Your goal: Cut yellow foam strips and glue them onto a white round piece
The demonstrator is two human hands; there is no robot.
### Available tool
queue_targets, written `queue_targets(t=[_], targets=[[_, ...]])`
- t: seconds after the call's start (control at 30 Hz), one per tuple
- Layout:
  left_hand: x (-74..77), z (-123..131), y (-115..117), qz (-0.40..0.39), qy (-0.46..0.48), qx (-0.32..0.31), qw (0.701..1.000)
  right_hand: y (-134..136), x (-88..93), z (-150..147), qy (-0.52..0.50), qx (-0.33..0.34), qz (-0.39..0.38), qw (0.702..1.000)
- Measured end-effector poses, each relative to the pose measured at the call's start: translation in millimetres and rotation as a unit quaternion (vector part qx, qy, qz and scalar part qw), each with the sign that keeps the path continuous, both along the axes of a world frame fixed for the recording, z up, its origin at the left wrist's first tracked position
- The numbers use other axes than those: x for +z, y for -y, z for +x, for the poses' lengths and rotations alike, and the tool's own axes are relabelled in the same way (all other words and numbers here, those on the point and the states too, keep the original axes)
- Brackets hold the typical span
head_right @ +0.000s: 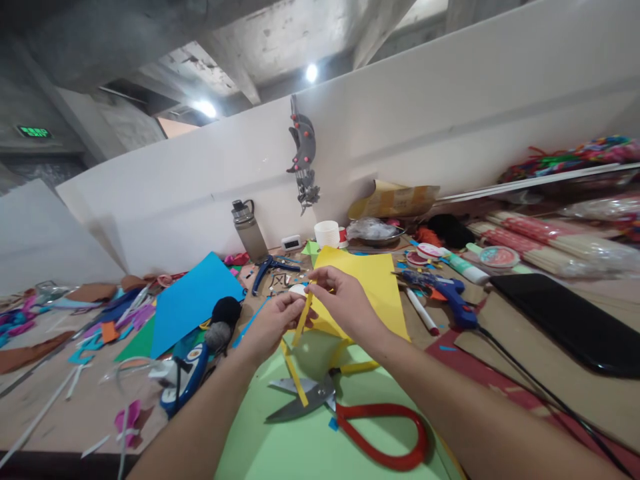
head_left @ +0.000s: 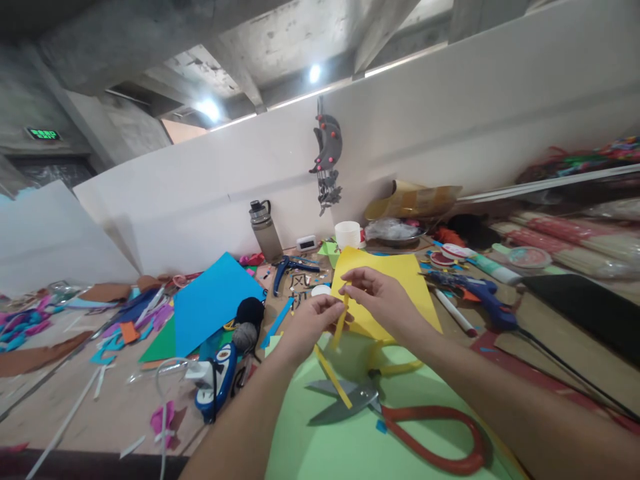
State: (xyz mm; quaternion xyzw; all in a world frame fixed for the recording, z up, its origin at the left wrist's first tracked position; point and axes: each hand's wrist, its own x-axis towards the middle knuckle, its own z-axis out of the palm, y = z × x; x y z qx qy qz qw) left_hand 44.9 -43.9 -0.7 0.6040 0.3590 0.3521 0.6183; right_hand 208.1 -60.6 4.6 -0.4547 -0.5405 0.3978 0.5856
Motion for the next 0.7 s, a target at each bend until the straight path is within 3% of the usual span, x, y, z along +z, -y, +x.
queue_targets(t=[0.13, 0.27, 0.4, 0.5, 0.57, 0.7], targets=[[1.1, -2.4, -1.6, 0.015, -0.023, -0.03, 0.999, 1.7, -1.6, 0.3, 0.043, 0.027, 0.026, 0.998], [5.2, -4.4, -3.5, -0.037, 0.027, 0.008, 0.999, 2.5, 1.4, 1.6, 0.151, 0.02, 0.035, 0.988], [7.5, -8.2, -9.7, -0.076, 0.089, 0.066, 0.991, 9.9, 13.2, 2.9, 0.314, -0.031, 0.012, 0.949], [8.2, -11.3, -14.5, -0.086, 0.133, 0.102, 0.982, 27.2, 16.0, 9.8, 0.415, 0.005, 0.021, 0.909], [8.8, -13.0, -16.3, -0.086, 0.154, 0.119, 0.977, 43.5, 7.7, 19.4, 0.462, 0.053, 0.04, 0.884], [11.8, -15.8, -16.8, -0.083, 0.187, 0.117, 0.972, 74.8, -27.4, 40.5, 0.497, 0.122, 0.081, 0.855]])
